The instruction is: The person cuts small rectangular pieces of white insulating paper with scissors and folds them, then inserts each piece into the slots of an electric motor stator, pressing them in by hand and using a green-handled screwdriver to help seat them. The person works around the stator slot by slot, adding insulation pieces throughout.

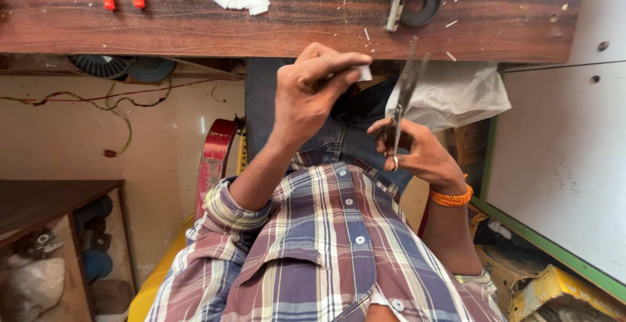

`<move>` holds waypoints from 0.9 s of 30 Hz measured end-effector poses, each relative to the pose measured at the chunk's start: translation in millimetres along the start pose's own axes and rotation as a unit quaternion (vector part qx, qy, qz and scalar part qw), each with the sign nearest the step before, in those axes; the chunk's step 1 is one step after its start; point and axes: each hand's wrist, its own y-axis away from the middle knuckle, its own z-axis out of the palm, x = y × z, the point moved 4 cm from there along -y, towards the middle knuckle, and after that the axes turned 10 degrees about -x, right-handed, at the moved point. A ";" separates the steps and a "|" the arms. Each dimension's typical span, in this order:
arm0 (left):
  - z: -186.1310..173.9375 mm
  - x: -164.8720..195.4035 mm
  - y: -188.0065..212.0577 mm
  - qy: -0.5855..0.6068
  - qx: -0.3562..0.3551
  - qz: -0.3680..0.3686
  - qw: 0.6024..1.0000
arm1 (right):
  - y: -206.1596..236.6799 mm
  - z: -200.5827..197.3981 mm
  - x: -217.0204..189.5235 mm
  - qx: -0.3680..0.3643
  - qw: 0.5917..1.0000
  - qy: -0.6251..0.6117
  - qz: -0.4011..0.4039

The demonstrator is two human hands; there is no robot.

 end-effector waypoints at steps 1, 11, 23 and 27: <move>3.5 -1.6 -1.6 0.034 0.002 -0.020 0.999 | -3.4 4.6 -4.1 -0.025 1.000 0.018 -0.002; 11.0 -27.1 0.7 0.136 0.011 -0.147 0.980 | -20.1 23.7 -8.9 -0.099 0.993 -0.025 0.068; 3.3 -45.7 0.2 0.112 -0.003 -0.117 0.987 | -18.7 13.9 0.6 -0.059 0.992 0.002 0.110; 4.1 -57.9 4.0 0.167 0.005 -0.161 0.973 | -17.2 13.4 4.0 -0.056 0.994 -0.015 0.088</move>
